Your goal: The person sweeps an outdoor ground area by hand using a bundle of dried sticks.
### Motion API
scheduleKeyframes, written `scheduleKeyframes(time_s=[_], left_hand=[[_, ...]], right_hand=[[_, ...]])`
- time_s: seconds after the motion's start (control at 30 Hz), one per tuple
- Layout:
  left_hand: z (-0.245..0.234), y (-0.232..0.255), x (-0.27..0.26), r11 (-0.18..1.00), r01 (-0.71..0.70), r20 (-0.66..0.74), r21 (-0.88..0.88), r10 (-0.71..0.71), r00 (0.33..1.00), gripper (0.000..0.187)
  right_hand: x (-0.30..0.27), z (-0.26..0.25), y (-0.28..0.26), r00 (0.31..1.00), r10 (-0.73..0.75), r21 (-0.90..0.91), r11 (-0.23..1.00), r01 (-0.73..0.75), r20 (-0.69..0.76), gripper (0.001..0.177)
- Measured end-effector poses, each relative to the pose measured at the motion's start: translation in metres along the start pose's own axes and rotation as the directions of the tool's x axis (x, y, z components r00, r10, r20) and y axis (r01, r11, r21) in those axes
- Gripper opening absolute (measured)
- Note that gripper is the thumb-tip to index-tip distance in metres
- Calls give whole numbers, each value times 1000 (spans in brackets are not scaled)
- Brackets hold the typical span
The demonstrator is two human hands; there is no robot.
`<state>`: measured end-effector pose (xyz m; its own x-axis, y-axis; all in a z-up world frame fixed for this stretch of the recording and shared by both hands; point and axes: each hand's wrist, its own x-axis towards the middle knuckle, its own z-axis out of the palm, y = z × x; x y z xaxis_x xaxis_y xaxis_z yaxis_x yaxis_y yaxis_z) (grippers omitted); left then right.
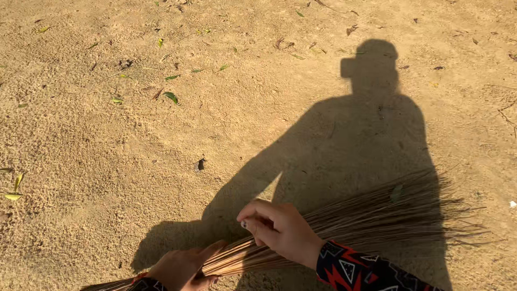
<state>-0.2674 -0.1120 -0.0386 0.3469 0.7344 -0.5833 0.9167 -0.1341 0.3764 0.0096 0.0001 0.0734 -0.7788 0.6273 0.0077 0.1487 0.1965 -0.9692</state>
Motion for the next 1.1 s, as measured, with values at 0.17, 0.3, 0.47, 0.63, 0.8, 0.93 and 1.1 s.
scheduleKeyframes(time_s=[0.17,0.3,0.47,0.63,0.8,0.93,1.1], left_hand=[[-3,-143,-50,593,691,-82,-412,-780,620,64],[-22,-186,-81,307,650,-223,-696,-952,211,60],[-66,-106,-55,574,557,-490,-600,-814,311,65],[-79,38,30,904,348,-410,-247,-423,808,69],[-67,137,87,997,-75,-107,-23,72,992,35],[-79,104,88,974,224,-77,14,-223,972,69],[-96,-71,65,526,741,-139,-417,-843,520,81]], right_hand=[[7,-3,0,995,83,-40,996,-81,50,18],[-9,-21,5,998,49,-117,992,-45,28,18],[-23,-36,6,999,54,-89,995,-53,6,18],[-28,-37,-7,1000,-26,-158,987,27,6,18],[-35,-40,-5,966,-257,-166,953,254,-1,19],[-49,-53,-8,994,-109,-78,991,108,-14,19],[-66,-64,-11,999,36,12,999,-35,-35,20]])
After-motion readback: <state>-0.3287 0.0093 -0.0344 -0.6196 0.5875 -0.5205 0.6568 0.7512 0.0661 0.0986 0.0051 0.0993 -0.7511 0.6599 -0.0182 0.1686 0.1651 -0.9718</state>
